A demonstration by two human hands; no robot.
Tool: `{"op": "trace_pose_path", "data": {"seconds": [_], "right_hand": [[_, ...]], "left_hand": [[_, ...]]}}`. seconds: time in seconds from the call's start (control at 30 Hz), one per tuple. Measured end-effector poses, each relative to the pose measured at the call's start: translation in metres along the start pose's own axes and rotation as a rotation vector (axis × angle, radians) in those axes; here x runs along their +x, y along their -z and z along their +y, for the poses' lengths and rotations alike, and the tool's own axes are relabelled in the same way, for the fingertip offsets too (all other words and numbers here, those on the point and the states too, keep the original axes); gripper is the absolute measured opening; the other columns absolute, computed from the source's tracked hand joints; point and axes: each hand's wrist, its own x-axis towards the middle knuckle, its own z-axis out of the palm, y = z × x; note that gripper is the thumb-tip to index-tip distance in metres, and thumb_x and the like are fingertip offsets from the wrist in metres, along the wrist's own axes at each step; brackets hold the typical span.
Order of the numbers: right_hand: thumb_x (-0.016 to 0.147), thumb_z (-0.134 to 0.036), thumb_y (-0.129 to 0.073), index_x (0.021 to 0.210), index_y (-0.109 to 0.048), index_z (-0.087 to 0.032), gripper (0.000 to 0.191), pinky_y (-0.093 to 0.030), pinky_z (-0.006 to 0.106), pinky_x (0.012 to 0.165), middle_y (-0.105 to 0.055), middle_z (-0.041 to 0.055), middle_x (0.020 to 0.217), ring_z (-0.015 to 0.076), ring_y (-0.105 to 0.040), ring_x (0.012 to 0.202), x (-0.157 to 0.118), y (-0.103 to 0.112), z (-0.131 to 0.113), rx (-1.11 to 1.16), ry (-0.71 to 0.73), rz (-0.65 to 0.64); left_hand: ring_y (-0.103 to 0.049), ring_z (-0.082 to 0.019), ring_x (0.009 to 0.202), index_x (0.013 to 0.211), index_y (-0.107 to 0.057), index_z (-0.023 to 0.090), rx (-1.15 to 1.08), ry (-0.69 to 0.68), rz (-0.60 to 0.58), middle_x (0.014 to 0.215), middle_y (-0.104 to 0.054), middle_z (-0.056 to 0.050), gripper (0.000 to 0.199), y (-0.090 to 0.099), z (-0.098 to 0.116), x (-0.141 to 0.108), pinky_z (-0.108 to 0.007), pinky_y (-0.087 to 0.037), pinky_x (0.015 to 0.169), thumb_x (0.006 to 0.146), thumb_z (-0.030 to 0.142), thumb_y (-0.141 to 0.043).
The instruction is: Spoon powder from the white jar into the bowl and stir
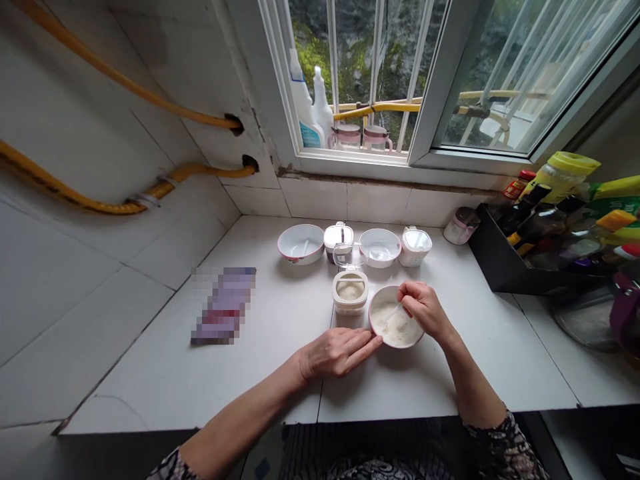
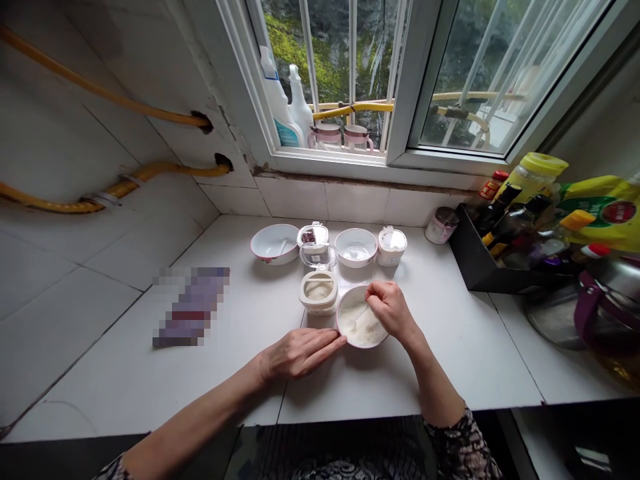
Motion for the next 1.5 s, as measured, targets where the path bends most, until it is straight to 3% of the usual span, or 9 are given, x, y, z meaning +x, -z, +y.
{"op": "trace_pose_path", "data": {"seconds": [0.23, 0.77, 0.93, 1.0, 1.13, 1.23, 1.33, 1.5], "right_hand": [[0.059, -0.024, -0.048, 0.058, -0.054, -0.021, 0.007, -0.029, 0.026, 0.047, -0.044, -0.0055, 0.04, 0.0111, -0.038, 0.043, 0.004, 0.003, 0.004, 0.356, -0.247, 0.024], [0.061, -0.023, -0.055, 0.063, -0.057, -0.02, 0.004, -0.039, 0.03, 0.056, -0.048, -0.0047, 0.039, 0.0133, -0.043, 0.045, 0.012, 0.008, 0.009, 0.576, -0.251, 0.222], [0.078, -0.028, -0.055, 0.082, -0.056, -0.021, 0.007, -0.043, 0.03, 0.06, -0.061, -0.0012, 0.059, 0.0171, -0.056, 0.059, 0.006, -0.014, -0.01, 0.453, -0.047, 0.267], [0.085, -0.025, -0.052, 0.086, -0.056, -0.022, 0.005, -0.047, 0.035, 0.072, -0.065, 0.0009, 0.069, 0.0186, -0.06, 0.067, 0.002, -0.023, -0.015, 0.24, 0.161, 0.265], [0.086, -0.011, -0.049, 0.086, -0.056, -0.023, 0.014, -0.043, 0.044, 0.09, -0.067, 0.0012, 0.073, 0.0189, -0.06, 0.069, -0.003, -0.029, -0.016, -0.233, 0.627, 0.203], [0.084, -0.006, -0.048, 0.092, -0.057, -0.024, 0.021, -0.041, 0.044, 0.093, -0.068, 0.0005, 0.075, 0.0184, -0.061, 0.069, -0.007, -0.026, -0.014, -0.322, 0.743, 0.24], [0.085, -0.009, -0.049, 0.089, -0.057, -0.024, 0.017, -0.04, 0.045, 0.095, -0.068, -0.0004, 0.073, 0.0184, -0.061, 0.067, -0.009, -0.026, -0.012, -0.228, 0.651, 0.302], [0.085, -0.028, -0.052, 0.085, -0.057, -0.023, 0.007, -0.047, 0.038, 0.077, -0.067, 0.0011, 0.066, 0.0199, -0.062, 0.067, -0.004, -0.03, -0.011, 0.245, 0.075, 0.282]], "left_hand": [[-0.072, -0.018, 0.084, 0.129, -0.051, 0.0, -0.007, -0.008, 0.02, 0.095, -0.072, -0.013, 0.036, 0.0, 0.0, 0.001, -0.027, -0.063, 0.07, 0.094, 0.003, -0.045], [-0.071, -0.018, 0.082, 0.121, -0.055, -0.001, -0.01, -0.012, 0.057, 0.092, -0.072, -0.014, 0.03, 0.001, 0.0, 0.005, -0.027, -0.063, 0.068, 0.093, 0.002, -0.044], [-0.072, -0.019, 0.081, 0.117, -0.057, -0.001, 0.003, -0.015, 0.063, 0.09, -0.072, -0.013, 0.027, 0.002, 0.0, 0.006, -0.026, -0.062, 0.067, 0.094, 0.002, -0.045], [-0.072, -0.018, 0.079, 0.117, -0.057, -0.001, 0.01, -0.015, 0.057, 0.088, -0.072, -0.013, 0.026, 0.002, 0.0, 0.007, -0.027, -0.063, 0.065, 0.094, 0.002, -0.045], [-0.072, -0.018, 0.079, 0.119, -0.056, 0.001, 0.019, -0.01, 0.046, 0.088, -0.072, -0.012, 0.027, 0.004, 0.0, 0.008, -0.027, -0.063, 0.064, 0.094, 0.002, -0.045], [-0.072, -0.019, 0.08, 0.117, -0.057, 0.0, -0.002, -0.012, 0.054, 0.089, -0.072, -0.013, 0.027, 0.003, 0.0, 0.008, -0.027, -0.063, 0.065, 0.094, 0.002, -0.044], [-0.072, -0.019, 0.081, 0.117, -0.058, -0.001, -0.008, -0.006, 0.053, 0.09, -0.072, -0.014, 0.027, 0.002, 0.0, 0.007, -0.027, -0.063, 0.066, 0.093, 0.002, -0.045], [-0.072, -0.019, 0.083, 0.127, -0.052, 0.0, 0.0, -0.005, 0.023, 0.093, -0.072, -0.014, 0.035, 0.0, 0.0, 0.002, -0.028, -0.063, 0.068, 0.094, 0.003, -0.042]]}}
